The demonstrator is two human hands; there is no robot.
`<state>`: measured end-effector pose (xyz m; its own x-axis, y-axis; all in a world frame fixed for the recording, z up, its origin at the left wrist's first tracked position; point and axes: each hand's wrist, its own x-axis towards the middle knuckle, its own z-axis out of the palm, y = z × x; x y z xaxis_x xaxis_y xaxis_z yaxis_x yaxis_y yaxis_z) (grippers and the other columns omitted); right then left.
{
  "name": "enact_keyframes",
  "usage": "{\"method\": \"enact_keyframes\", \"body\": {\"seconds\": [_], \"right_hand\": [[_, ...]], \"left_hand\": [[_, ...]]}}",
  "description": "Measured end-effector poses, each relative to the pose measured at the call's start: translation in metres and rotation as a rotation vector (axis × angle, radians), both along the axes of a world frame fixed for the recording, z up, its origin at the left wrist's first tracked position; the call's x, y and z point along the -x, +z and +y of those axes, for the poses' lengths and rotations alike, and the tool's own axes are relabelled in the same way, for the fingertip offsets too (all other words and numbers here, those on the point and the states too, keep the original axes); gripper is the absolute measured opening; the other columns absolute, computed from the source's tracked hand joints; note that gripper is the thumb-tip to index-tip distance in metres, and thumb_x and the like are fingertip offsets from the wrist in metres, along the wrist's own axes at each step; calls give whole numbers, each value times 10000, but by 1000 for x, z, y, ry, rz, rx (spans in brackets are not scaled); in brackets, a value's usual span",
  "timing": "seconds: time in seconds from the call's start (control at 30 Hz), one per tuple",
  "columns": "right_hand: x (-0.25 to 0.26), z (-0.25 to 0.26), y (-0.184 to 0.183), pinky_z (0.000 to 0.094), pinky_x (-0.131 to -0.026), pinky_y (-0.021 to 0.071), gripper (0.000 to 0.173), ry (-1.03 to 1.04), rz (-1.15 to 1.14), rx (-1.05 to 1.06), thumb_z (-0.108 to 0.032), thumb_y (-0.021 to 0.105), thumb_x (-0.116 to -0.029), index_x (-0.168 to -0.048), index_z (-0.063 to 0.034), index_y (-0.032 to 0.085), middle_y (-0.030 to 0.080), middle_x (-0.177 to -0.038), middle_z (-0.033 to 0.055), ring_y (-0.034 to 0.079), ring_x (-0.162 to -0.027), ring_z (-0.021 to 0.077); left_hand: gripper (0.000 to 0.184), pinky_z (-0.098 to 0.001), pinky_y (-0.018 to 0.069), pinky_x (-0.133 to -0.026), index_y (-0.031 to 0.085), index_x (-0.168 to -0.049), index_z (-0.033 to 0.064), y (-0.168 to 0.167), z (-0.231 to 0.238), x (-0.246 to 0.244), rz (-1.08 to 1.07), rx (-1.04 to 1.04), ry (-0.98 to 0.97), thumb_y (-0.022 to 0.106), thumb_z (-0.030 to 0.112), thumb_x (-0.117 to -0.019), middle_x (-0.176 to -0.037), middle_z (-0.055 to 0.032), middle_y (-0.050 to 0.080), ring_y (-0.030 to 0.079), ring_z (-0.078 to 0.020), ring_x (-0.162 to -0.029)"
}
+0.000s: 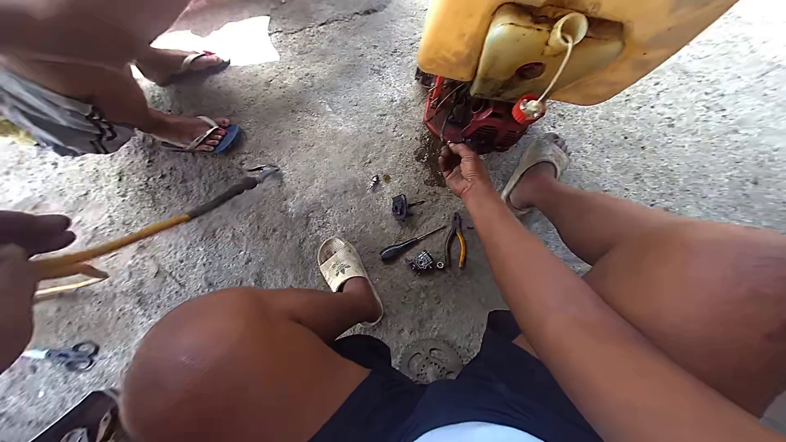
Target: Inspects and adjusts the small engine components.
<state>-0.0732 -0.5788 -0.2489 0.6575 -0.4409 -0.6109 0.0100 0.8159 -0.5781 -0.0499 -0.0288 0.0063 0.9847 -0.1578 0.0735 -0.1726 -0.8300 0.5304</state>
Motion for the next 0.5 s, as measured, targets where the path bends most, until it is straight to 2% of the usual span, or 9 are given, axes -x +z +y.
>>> {"method": "enact_keyframes", "body": {"seconds": [0.03,0.1,0.2,0.23,0.3,0.33,0.4,0.43,0.5], "right_hand": [[0,0,-1,275,-678,594,56,-2,-4,-3,-47,534,-1002,-1046,-82,542,627,-823,60,647,-683,137],[-1,0,-1,281,-678,598,87,-7,-6,-8,-38,544,-989,-1061,-84,531,627,-832,62,652,-689,140],[-1,-1,0,274,-678,596,76,2,-13,-8,-47,538,-991,-1049,-95,530,623,-827,51,647,-685,132],[0,-1,0,271,-677,593,71,1,-13,-10,-49,537,-990,-1043,-97,531,623,-824,50,646,-685,131],[1,-1,0,268,-682,593,71,-2,-20,-19,-45,537,-990,-1037,-98,531,621,-823,49,646,-691,126],[2,-2,0,269,-680,595,71,-5,-25,-23,-42,537,-989,-1035,-96,532,619,-818,49,646,-688,126],[3,-5,0,277,-678,598,92,-14,-42,-31,-31,535,-987,-1057,-90,529,618,-818,54,647,-682,133],[5,-6,0,279,-674,597,101,-17,-45,-37,-26,532,-986,-1065,-88,522,615,-818,56,644,-678,134],[6,-8,2,273,-659,599,95,-6,-30,-37,-34,529,-992,-1069,-88,521,616,-818,55,646,-671,129]], "left_hand": [[322,-298,531,-938,559,-1096,-169,3,-2,11,-81,42,-43,407,77,-956,-1055,-212,648,654,-161,-995],[313,-316,550,-859,585,-1082,-139,18,-6,18,-140,-5,-158,432,109,-967,-1011,-198,654,649,-160,-913],[326,-486,553,-797,561,-1186,-114,46,-30,23,-39,-266,-232,426,130,-1018,-1028,-268,638,648,-304,-851],[339,-571,554,-772,563,-1215,-87,51,-39,22,3,-371,-238,434,169,-1035,-1001,-284,653,669,-373,-827],[300,-701,498,-670,578,-1245,-8,50,-54,16,78,-535,-272,489,193,-1041,-901,-273,643,649,-473,-762],[277,-733,484,-630,590,-1245,41,46,-63,13,117,-612,-286,521,220,-1045,-863,-256,644,647,-497,-742],[192,-692,474,-525,592,-1161,120,32,-84,5,132,-693,-327,556,258,-1033,-746,-178,622,639,-458,-649],[154,-671,468,-505,590,-1124,124,26,-99,0,160,-688,-346,573,249,-1036,-710,-159,609,633,-437,-622],[133,-653,483,-551,613,-1105,115,16,-127,-11,282,-644,-364,590,234,-1051,-721,-147,619,638,-400,-648]]}}
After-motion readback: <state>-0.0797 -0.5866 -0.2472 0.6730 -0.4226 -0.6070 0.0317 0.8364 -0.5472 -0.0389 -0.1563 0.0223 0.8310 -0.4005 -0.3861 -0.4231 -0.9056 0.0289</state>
